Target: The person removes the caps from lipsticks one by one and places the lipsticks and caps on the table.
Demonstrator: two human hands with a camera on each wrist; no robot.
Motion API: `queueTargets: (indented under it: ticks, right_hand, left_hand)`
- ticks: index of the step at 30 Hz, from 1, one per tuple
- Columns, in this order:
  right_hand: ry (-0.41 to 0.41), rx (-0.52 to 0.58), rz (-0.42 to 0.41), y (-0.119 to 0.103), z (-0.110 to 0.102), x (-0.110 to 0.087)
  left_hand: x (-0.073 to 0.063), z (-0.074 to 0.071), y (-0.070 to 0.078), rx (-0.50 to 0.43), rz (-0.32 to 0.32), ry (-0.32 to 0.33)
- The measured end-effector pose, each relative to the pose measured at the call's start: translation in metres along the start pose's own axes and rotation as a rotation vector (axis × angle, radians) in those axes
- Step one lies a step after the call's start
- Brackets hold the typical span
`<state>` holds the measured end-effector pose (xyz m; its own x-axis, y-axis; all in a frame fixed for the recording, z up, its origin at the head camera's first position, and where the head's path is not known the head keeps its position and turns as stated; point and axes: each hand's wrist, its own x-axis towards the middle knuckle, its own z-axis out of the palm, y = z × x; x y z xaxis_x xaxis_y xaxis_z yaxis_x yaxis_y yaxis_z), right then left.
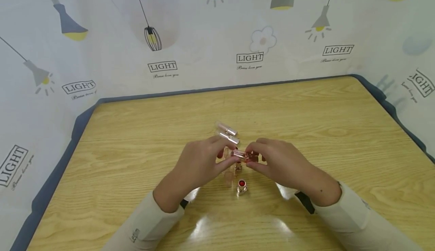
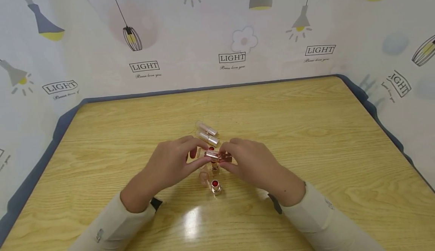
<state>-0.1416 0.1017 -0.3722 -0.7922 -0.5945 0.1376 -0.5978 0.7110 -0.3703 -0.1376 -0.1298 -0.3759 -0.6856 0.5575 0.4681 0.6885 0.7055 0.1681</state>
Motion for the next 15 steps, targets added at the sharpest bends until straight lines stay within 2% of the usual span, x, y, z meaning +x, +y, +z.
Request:
queueTargets:
  ticks: [9, 15]
  right_hand:
    - [0.005, -0.012, 0.001, 0.0014, -0.0012, 0.0]
    - [0.014, -0.044, 0.015, 0.0061, -0.0046, -0.0007]
  left_hand:
    - [0.0001, 0.0009, -0.0006, -0.004, -0.029, -0.016]
    - [0.0015, -0.0017, -0.0028, 0.011, -0.047, 0.037]
